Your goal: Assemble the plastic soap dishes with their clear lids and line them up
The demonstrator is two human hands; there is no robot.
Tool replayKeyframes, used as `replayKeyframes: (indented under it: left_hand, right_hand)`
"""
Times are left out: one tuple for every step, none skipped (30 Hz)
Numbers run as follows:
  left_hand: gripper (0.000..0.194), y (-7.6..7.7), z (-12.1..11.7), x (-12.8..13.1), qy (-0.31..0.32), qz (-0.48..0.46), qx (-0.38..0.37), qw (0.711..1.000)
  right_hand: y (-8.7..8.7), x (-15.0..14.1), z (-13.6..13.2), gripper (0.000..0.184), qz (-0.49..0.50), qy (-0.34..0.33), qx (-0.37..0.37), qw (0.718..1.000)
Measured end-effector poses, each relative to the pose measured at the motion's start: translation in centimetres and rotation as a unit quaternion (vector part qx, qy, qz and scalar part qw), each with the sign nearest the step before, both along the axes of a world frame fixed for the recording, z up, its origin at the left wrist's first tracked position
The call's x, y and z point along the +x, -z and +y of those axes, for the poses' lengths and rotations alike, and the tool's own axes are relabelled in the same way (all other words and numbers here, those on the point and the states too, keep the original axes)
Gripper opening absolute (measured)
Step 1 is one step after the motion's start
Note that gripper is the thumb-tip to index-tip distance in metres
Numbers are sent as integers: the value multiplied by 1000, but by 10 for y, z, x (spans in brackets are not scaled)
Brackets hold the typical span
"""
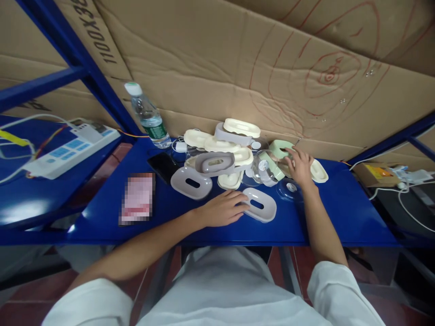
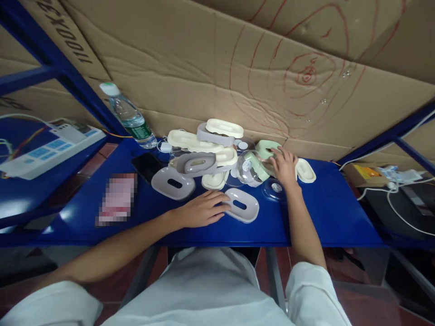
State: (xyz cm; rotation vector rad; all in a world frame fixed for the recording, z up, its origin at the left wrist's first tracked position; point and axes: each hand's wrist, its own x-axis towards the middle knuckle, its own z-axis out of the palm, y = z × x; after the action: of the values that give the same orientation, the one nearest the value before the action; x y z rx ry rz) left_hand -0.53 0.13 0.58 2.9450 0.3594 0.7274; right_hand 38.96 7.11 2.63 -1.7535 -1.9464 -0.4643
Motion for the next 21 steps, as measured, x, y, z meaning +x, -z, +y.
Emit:
replayKeyframes:
  left_hand:
    - [25,0,0,0,0,-3,0,1000]
    - [25,0,-1,0,0,-6,0,1000]
    - [25,0,-1,0,0,-8,2,1000]
    - [25,0,-1,1,0,-10,5,1000]
    - [24,0,-1,1,-1,-10,8,1000]
    - [23,0,-1,1,-1,-9,11,1000]
    - [22,0,-1,1,-2,-8,11,1000]
    - [20,-1,-1,2,-3,-7,11,1000]
    - [19,-2,-1,2,-4,-5,10,1000]
    - [16,-2,-1,1,-3,-2,12,1000]
    - [14,-3,-1,1,-2,0,15,1000]
    - [12,-3,-1,1,0,2,19,1000]
    - [10,-4,-1,1,3,3,22,1000]
    - [9,-4,-1,1,8,2,23,1000]
    - [8,-4,-1,1,16,-1,22,1000]
    - [8,-5,-1,1,24,-6,17,1000]
    - [7,-6,-2,1,31,-11,10,999]
    - [9,-8,-3,1,36,-16,3,999]
    - [12,-10,-5,1,38,-19,-3,999]
    - [17,-12,-7,1,38,-20,-6,999]
    - [20,-16,-11,0,36,-18,-3,999]
  right_hand:
    - [2,4,0,48,16,3,-7,1000]
    - [4,9,0,50,35,7,-11,999]
    - [5,14,0,52,55,10,-11,998]
    - [6,20,0,54,74,10,-8,997]
    - [6,26,0,55,91,6,-3,996]
    - [5,33,0,55,103,0,2,995]
    - [4,40,-1,55,112,-5,8,994]
    - [2,47,-2,55,118,-3,16,993]
    - [1,54,-3,54,121,9,24,992]
    - [-1,61,-5,52,124,30,30,991]
    - [-2,67,-8,51,127,56,35,990]
    - [-3,73,-10,49,130,80,37,988]
    - [-4,77,-12,47,133,100,35,985]
    - [-4,81,-14,46,135,115,32,984]
    - [-6,82,-15,43,136,126,30,982]
    - [-9,82,-16,41,136,134,31,981]
    - [-13,80,-18,39,135,139,37,980]
    - [-19,76,-20,38,134,142,47,980]
    - [-28,69,-25,39,133,143,60,979]
    - [-37,59,-32,40,131,141,76,978]
    - [-46,45,-43,41,130,133,96,978]
